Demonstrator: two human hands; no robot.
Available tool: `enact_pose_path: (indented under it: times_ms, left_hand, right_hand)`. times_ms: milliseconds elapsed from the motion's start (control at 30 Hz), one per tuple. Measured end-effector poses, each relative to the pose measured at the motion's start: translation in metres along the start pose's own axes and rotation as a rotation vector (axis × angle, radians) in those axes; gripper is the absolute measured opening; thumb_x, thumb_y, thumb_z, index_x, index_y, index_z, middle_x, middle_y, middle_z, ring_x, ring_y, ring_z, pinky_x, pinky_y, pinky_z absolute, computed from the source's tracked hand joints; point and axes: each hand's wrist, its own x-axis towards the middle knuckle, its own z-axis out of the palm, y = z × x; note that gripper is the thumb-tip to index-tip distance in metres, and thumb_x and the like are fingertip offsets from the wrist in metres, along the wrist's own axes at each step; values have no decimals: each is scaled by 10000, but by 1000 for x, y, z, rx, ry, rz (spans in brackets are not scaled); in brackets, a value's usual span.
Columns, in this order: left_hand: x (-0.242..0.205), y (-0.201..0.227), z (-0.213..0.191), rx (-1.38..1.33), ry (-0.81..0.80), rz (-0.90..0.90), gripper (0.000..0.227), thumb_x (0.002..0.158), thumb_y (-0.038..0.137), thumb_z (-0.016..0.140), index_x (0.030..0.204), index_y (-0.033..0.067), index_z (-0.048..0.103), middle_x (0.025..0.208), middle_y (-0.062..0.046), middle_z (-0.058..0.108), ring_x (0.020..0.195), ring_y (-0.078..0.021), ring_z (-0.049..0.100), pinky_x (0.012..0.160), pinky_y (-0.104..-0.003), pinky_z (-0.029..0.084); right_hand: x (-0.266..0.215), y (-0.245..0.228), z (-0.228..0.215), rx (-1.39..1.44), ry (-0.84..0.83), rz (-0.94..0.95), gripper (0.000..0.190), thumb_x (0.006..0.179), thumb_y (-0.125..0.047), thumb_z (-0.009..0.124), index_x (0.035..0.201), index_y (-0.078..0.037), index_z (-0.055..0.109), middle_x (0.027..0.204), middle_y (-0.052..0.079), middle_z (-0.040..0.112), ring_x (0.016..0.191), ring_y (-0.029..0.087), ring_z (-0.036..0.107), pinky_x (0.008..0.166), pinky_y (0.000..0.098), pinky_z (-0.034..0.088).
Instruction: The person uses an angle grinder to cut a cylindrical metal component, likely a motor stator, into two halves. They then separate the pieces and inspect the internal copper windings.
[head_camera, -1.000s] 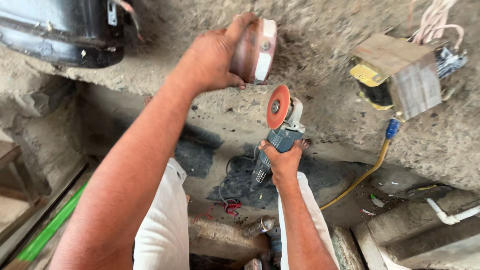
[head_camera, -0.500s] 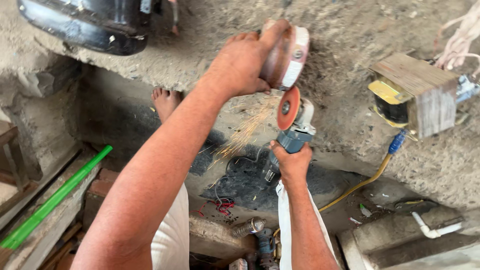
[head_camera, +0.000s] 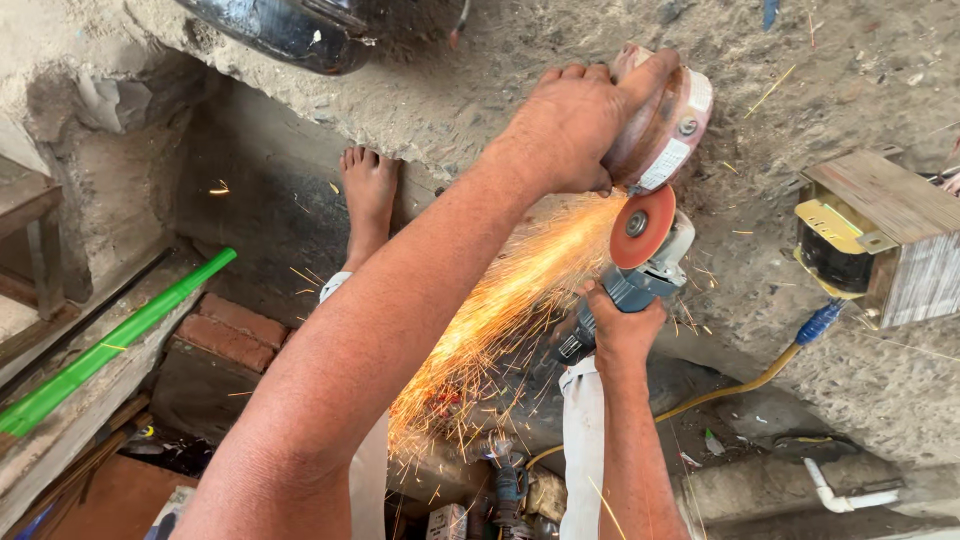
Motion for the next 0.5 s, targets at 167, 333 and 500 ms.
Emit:
enact_pose_path:
  times_ms: [167, 333, 500]
  left_hand:
    - [2, -2, 7, 12, 16, 2, 1401, 437, 276, 1019, 1565, 251, 188, 1181, -178, 691, 1129, -400, 649, 990, -538, 458]
    - [4, -4, 9, 14, 13, -1, 1296, 533, 227, 979, 1567, 253, 198, 1164, -172, 703, 1099, -390, 670, 996, -525, 473]
    - [18, -4, -1, -48, -21, -4, 1362, 422, 323, 1033, 1525, 230, 240, 1171, -136, 725, 1122, -352, 688, 920, -510, 525]
  right_hand:
    - [3, 5, -2, -41, 0, -141, 317, 808, 92, 820, 1077, 50, 659, 1008, 80, 694, 847, 135, 673, 763, 313, 578]
    - [7, 9, 3, -114, 61, 50, 282, 797, 69, 784, 1035, 15, 643, 908, 95, 714, 732, 178, 698, 678, 327, 590]
    - [-3, 18, 16, 29, 125, 258, 282, 789, 62, 737, 1020, -27, 603, 796, 95, 643, 592, 248, 645, 515, 436, 555]
